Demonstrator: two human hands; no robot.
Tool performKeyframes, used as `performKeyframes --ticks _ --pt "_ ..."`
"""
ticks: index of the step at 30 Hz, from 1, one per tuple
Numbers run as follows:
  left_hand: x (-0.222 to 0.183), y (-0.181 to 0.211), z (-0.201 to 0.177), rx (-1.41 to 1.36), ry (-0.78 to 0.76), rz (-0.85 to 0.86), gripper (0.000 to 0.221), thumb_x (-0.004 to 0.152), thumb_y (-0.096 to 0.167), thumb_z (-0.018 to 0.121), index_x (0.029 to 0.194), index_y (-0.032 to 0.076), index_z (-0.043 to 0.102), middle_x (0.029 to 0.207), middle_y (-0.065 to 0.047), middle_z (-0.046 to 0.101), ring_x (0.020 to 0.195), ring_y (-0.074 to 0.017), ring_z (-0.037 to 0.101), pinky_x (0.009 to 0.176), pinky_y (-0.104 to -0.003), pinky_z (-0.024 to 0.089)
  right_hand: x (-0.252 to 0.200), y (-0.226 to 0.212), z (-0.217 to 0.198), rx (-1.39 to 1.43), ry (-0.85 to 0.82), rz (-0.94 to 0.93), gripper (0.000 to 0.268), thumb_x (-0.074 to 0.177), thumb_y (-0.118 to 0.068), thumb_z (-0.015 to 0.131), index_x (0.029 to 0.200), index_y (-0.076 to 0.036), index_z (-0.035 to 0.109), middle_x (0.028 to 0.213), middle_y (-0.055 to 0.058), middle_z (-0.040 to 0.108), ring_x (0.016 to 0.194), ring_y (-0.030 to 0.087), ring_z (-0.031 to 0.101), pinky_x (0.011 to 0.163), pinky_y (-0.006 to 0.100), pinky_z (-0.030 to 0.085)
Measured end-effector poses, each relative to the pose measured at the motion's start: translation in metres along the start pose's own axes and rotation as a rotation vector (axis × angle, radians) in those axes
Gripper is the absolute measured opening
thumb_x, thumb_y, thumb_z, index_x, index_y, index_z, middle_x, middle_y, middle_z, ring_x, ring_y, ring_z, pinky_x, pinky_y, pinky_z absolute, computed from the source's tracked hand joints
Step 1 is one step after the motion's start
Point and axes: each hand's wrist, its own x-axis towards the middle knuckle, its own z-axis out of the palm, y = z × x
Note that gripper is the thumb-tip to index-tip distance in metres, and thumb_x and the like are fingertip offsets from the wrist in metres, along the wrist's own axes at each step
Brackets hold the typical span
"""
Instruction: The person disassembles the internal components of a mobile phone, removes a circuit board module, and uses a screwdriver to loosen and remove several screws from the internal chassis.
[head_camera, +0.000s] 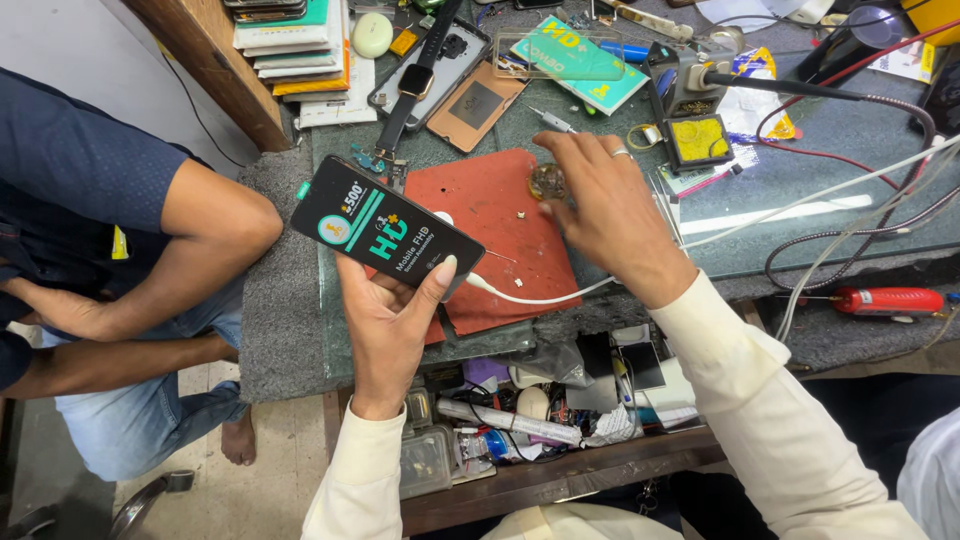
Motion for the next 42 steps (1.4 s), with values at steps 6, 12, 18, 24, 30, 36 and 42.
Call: performKeyframes --ticks 6,12,18,24,30,36,42 --pt "0.000 0.000 0.000 -0.028 0.009 0.031 0.073 0.097 -0.003 0.071 0.153 0.004 0.025 0.136 -0.020 0.066 0.121 -0.0205 0.069 0.105 -0.035 0.058 -0.004 -0.017 0.005 0.267 -0.258 0.049 0.020 0.085 -0.013 0.082 0.101 -0.008 0.069 0.099 0.007 0.069 0.098 0.034 0.064 0.090 0.046 0.050" --pt "0.000 0.000 -0.005 -0.051 -0.021 0.018 0.077 0.096 -0.004 0.071 0.156 0.005 0.024 0.136 -0.019 0.062 0.120 -0.0211 0.068 0.105 -0.037 0.059 -0.013 -0.032 -0.007 0.378 -0.479 0.048 0.020 0.072 -0.008 0.080 0.088 -0.005 0.068 0.092 0.010 0.065 0.088 0.032 0.066 0.074 0.044 0.051" --pt "0.002 0.003 -0.008 -0.024 0.038 0.047 0.076 0.098 -0.005 0.070 0.156 0.003 0.023 0.133 -0.016 0.060 0.123 -0.0252 0.069 0.106 -0.041 0.061 -0.014 -0.030 0.000 0.398 -0.443 0.076 0.013 0.076 -0.006 0.078 0.084 -0.004 0.068 0.089 0.010 0.066 0.083 0.031 0.067 0.068 0.043 0.053" --pt "0.003 0.008 -0.005 -0.096 0.042 0.038 0.082 0.098 -0.003 0.067 0.159 0.006 0.013 0.135 -0.019 0.061 0.124 -0.0293 0.070 0.109 -0.041 0.060 -0.016 -0.035 0.000 0.242 -0.408 0.016 0.014 0.077 0.004 0.067 0.089 -0.004 0.068 0.092 0.011 0.068 0.084 0.035 0.070 0.070 0.045 0.054" --pt "0.003 0.005 -0.008 -0.121 0.050 0.032 0.079 0.098 -0.005 0.067 0.157 0.005 0.016 0.136 -0.019 0.060 0.123 -0.0302 0.070 0.103 -0.041 0.058 -0.022 -0.041 -0.001 0.107 -0.324 -0.037 0.025 0.073 0.007 0.064 0.095 -0.005 0.069 0.092 0.014 0.068 0.087 0.039 0.068 0.074 0.048 0.054" --pt "0.005 0.001 -0.011 -0.107 0.043 0.075 0.073 0.100 -0.007 0.068 0.157 0.002 0.023 0.137 -0.021 0.059 0.126 -0.0311 0.068 0.109 -0.042 0.061 -0.007 -0.023 0.006 0.029 -0.123 0.014 0.013 0.088 0.000 0.066 0.099 -0.005 0.069 0.094 0.017 0.067 0.085 0.041 0.065 0.071 0.051 0.051" --pt "0.004 0.006 -0.008 -0.147 0.055 0.044 0.082 0.097 -0.003 0.068 0.157 0.006 0.013 0.132 -0.018 0.062 0.119 -0.0275 0.071 0.103 -0.040 0.063 0.019 -0.001 0.029 0.208 -0.143 0.004 0.015 0.087 0.004 0.061 0.097 -0.004 0.068 0.091 0.013 0.069 0.086 0.036 0.067 0.075 0.048 0.053"
